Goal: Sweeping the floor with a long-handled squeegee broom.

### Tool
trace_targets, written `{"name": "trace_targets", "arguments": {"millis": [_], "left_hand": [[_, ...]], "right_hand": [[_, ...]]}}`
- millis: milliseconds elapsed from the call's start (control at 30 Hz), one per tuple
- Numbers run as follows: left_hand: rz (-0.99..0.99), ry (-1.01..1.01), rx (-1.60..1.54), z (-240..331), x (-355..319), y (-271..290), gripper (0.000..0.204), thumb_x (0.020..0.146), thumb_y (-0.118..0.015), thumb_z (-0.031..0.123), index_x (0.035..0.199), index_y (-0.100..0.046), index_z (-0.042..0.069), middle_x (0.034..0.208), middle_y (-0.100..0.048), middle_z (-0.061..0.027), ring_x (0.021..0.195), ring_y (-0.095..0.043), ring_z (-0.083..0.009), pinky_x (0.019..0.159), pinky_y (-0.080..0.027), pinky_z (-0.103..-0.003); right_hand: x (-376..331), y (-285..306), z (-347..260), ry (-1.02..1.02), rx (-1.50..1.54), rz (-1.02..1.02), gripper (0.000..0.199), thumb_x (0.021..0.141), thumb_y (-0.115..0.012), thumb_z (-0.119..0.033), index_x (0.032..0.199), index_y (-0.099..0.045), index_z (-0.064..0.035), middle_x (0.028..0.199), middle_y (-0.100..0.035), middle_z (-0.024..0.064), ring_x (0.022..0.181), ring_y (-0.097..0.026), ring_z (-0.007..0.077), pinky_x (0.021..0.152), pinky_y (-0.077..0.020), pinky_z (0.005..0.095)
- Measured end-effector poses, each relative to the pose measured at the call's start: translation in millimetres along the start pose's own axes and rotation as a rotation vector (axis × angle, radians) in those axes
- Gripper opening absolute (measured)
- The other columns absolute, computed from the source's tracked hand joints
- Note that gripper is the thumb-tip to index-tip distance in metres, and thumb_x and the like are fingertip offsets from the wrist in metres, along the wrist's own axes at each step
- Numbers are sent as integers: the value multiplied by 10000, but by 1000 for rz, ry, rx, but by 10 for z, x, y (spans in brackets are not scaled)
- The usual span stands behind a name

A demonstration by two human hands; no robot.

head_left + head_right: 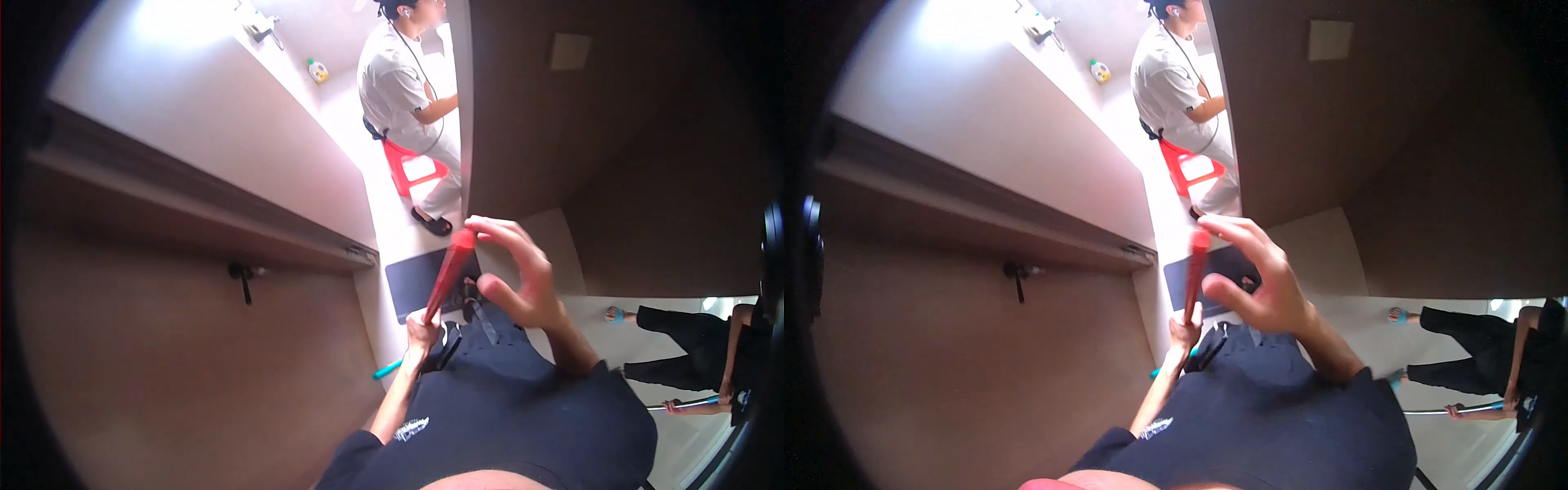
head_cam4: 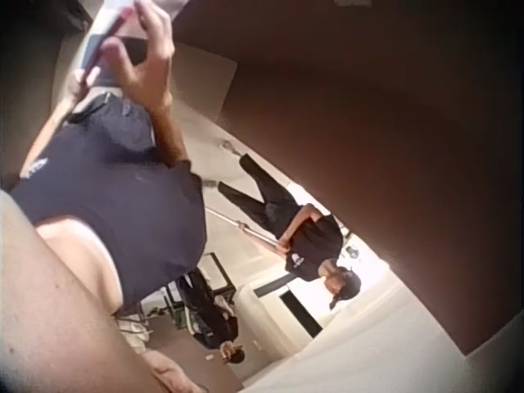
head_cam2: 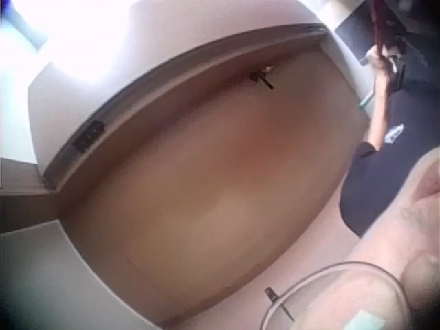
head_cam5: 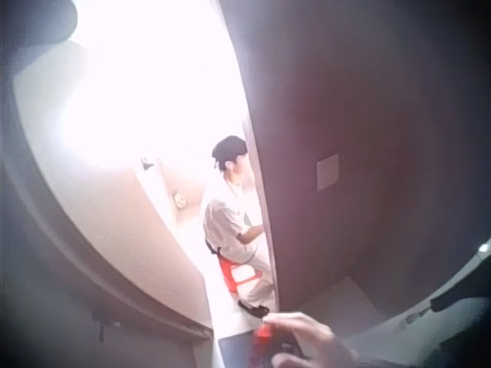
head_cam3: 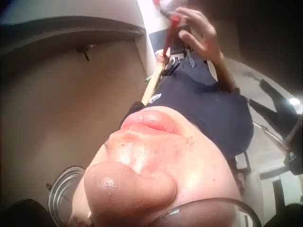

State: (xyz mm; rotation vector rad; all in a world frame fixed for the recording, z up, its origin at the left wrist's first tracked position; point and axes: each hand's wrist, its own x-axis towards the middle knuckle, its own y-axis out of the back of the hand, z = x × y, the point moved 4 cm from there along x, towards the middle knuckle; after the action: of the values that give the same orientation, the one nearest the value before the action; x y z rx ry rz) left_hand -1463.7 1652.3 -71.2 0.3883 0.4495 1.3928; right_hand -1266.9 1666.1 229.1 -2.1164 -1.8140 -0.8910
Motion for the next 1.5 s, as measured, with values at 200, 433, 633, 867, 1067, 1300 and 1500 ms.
{"name": "trace_targets", "arguments": {"millis": [200,433,633,867,1067,1300,1500], "left_hand": [[241,97,-104,73,1181,831,444,858,-561,292,528,-576,-5,436,-509,-69,428,-528,-169,473,-400,-326],[294,305,-213,-922,2642,856,430,831,-575,269,496,-566,-2,429,-492,-49,417,-468,-145,494,-387,-310],[97,381,-283,-1274,3901,1446,494,850,-579,333,490,-559,-6,422,-466,-30,413,-466,-127,459,-370,-293],[-7,187,-225,-1176,4554,1350,502,852,-581,327,484,-537,-12,415,-460,-34,390,-432,-120,424,-328,-290],[-94,129,-97,-815,4911,1261,473,864,-552,287,520,-552,-39,417,-471,-64,391,-434,-147,433,-336,-343],[-200,107,-53,-1015,5267,793,445,859,-576,295,569,-592,-42,441,-463,-51,432,-419,-120,458,-339,-313],[-341,141,-92,-899,5722,437,388,858,-609,317,657,-646,-13,482,-461,-12,453,-420,-96,460,-345,-276]], "right_hand": [[1031,-32,-737,283,697,298,459,870,-528,-493,934,-617,-46,924,-549,58,894,-506,197,734,-465,353],[1974,-479,25,400,575,277,382,869,-529,-488,1028,-615,-152,922,-523,20,898,-483,177,715,-460,325],[2858,-1187,409,414,434,235,351,867,-531,-483,1123,-613,-257,920,-498,-19,903,-461,156,696,-454,296],[2645,-1242,1276,774,-1112,609,366,882,-460,-517,1083,-573,-233,1036,-516,61,947,-448,228,808,-441,382],[2578,-417,1092,496,-1426,1016,622,793,-440,-174,1338,-254,61,1352,-290,251,1212,-353,307,1024,-286,419],[2195,-171,1299,280,-1440,1104,581,930,-306,-318,1378,-234,45,1401,-291,192,1269,-339,261,1028,-304,393],[2079,64,1439,279,-1153,1051,688,926,-291,-419,1434,-80,-6,1489,-130,167,1353,-221,253,1101,-226,398]]}}
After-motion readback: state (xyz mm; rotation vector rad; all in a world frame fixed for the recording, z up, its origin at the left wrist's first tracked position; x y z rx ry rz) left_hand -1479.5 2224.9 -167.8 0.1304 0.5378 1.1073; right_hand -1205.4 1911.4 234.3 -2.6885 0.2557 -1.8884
